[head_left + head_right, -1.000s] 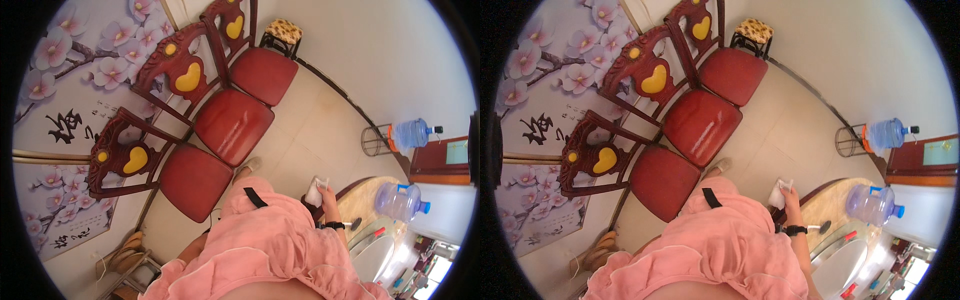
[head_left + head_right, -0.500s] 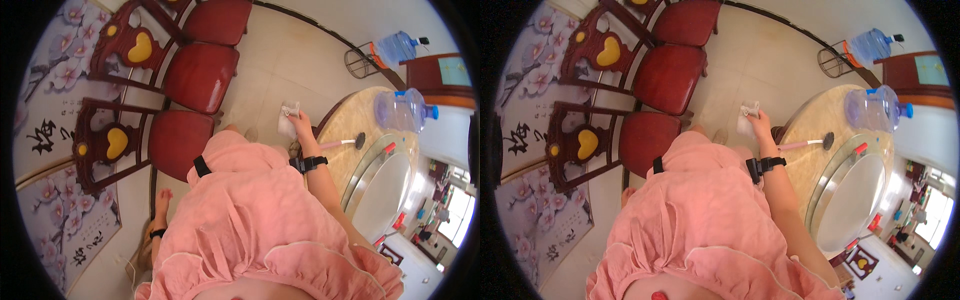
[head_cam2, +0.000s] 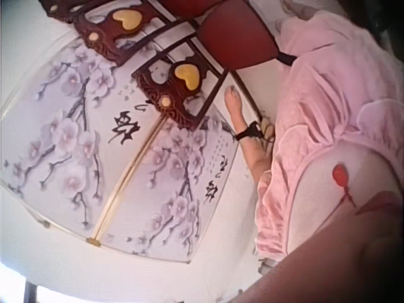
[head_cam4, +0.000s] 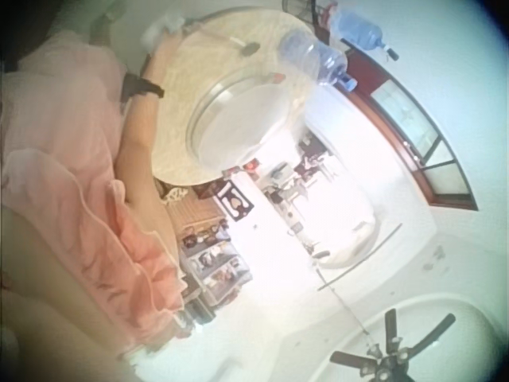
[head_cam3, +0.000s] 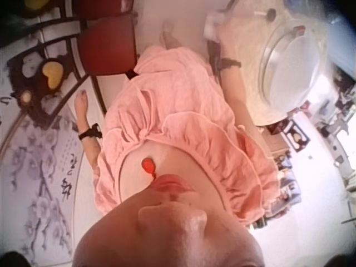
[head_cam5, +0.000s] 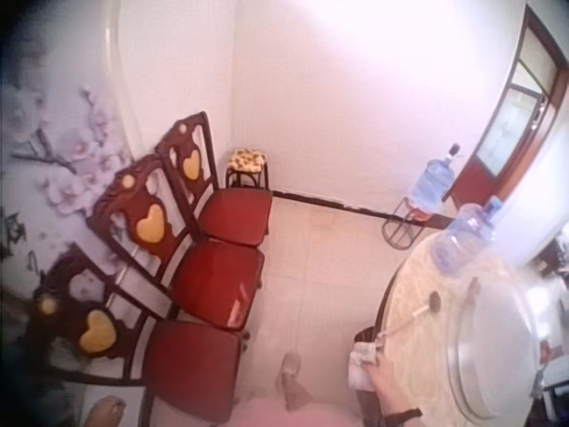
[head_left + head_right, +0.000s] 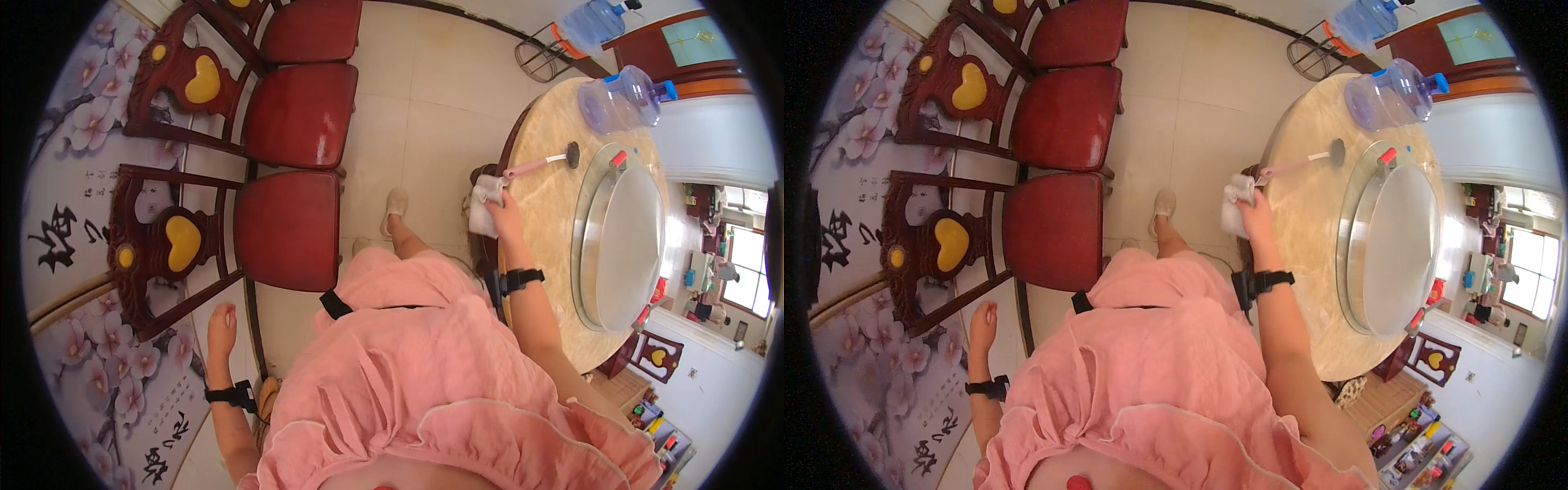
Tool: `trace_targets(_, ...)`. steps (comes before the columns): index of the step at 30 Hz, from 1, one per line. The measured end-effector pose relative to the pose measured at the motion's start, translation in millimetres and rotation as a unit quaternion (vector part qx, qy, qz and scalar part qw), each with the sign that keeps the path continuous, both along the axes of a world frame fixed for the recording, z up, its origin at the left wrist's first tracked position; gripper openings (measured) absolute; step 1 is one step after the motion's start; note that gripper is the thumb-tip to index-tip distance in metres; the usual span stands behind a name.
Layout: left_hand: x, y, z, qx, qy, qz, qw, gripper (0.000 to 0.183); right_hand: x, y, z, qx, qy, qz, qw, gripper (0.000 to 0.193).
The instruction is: The person wipes the top edges and red seats of a set of chairs using a white cloth, then moves to a table and wipes around the edge of a large metal lid.
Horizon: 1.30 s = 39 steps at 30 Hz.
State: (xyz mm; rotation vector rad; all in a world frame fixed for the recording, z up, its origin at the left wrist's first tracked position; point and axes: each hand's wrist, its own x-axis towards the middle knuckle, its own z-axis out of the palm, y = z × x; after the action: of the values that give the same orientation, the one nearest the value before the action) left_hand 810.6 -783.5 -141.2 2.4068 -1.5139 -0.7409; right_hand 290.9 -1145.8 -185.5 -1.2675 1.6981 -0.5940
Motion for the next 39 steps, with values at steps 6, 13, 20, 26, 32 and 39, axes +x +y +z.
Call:
trace_targets(6, -96, -136, 170, -0.176, -0.049, -0.256, 0.949, 0.029, -13, 73, 3, -0.053, 0.096, 0.052, 0.993, 0.035)
trace_targets(13, -195, -118, 322, -0.455, -0.139, -0.465, 0.746, 0.027, -36, 111, 18, -0.063, 0.033, 0.053, 0.996, 0.034)
trace_targets(20, -256, -57, 325, -0.534, -0.131, -0.507, 0.664, 0.036, -53, 144, 33, 0.028, -0.217, -0.043, 0.975, 0.033)
trace_targets(26, -322, 5, 324, -0.513, -0.151, -0.499, 0.682, 0.045, -92, 184, 46, 0.079, -0.304, -0.079, 0.946, 0.036)
trace_targets(32, -364, 53, 321, -0.521, -0.151, -0.477, 0.691, 0.054, -149, 217, 82, 0.095, -0.404, -0.091, 0.905, 0.038)
trace_targets(39, -393, 112, 305, -0.549, -0.151, -0.444, 0.692, 0.066, -229, 242, 80, 0.052, -0.417, -0.165, 0.892, 0.039)
